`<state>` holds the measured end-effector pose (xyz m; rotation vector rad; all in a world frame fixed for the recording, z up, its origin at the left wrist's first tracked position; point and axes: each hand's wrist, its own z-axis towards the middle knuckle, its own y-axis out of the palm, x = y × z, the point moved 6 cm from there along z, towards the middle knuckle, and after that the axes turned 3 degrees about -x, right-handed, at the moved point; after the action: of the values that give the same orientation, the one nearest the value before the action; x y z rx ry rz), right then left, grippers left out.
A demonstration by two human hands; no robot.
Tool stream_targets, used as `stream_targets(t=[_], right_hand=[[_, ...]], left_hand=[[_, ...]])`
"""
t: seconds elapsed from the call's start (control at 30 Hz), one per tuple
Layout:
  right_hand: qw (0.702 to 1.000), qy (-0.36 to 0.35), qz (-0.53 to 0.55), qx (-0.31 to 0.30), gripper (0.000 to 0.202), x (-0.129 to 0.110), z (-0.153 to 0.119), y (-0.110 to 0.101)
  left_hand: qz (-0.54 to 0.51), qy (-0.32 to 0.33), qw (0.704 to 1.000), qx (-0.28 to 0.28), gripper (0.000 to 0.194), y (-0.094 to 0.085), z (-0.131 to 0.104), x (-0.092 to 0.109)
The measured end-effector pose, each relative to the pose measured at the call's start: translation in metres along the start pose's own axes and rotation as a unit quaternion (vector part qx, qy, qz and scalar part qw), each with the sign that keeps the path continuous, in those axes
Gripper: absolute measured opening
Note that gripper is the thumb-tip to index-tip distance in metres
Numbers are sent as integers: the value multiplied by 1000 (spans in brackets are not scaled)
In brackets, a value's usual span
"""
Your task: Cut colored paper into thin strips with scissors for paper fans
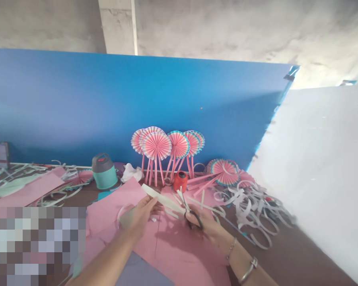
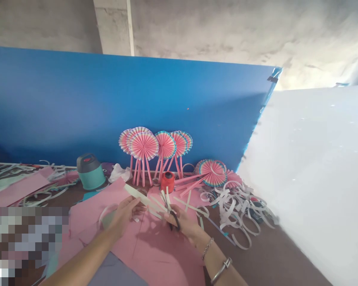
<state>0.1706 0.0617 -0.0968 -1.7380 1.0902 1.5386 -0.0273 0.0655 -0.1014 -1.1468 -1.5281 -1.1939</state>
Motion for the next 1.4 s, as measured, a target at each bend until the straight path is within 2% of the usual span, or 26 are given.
stream_targets(t=[0.1,0.17,0.23,0.33,0.4,0.47,0.53,0.67,0.97,1.2,1.4], right_hand=[[1000,17,14,-15,68,4,-1,-1],[1000,18,-5,17,85,4,0,-5],[997,7,-40,60,93,2,2,-9],[993,-3,-78,89,77,-2,3,-11],[993,2,-81,88,59,-1,4,-12],[994,12,-76,83,51,2,5,-13],[995,24,-66,77,54,6,5,-15],[997,27,-47,55,75,8,5,-14],[994,56,-93,-17,49,9,3,-5],[987,67,-144,-23,51,11,2,-2],[984,46,-171,-29,47,14,4,-4]], left_hand=[[-45,15,999,-1,30,-2,2,2],[-56,18,998,-7,29,-1,2,0],[-55,16,998,-12,29,0,2,-1],[-53,14,998,-9,31,0,1,-1],[-53,12,998,-7,31,0,0,0],[-55,12,998,-8,31,0,1,0],[-54,8,998,-9,31,-1,3,-2],[-57,15,998,-17,30,-3,6,-6],[-33,66,997,10,27,-11,7,4],[-10,62,998,-13,28,-10,10,0],[2,42,999,-21,30,-8,10,-4]])
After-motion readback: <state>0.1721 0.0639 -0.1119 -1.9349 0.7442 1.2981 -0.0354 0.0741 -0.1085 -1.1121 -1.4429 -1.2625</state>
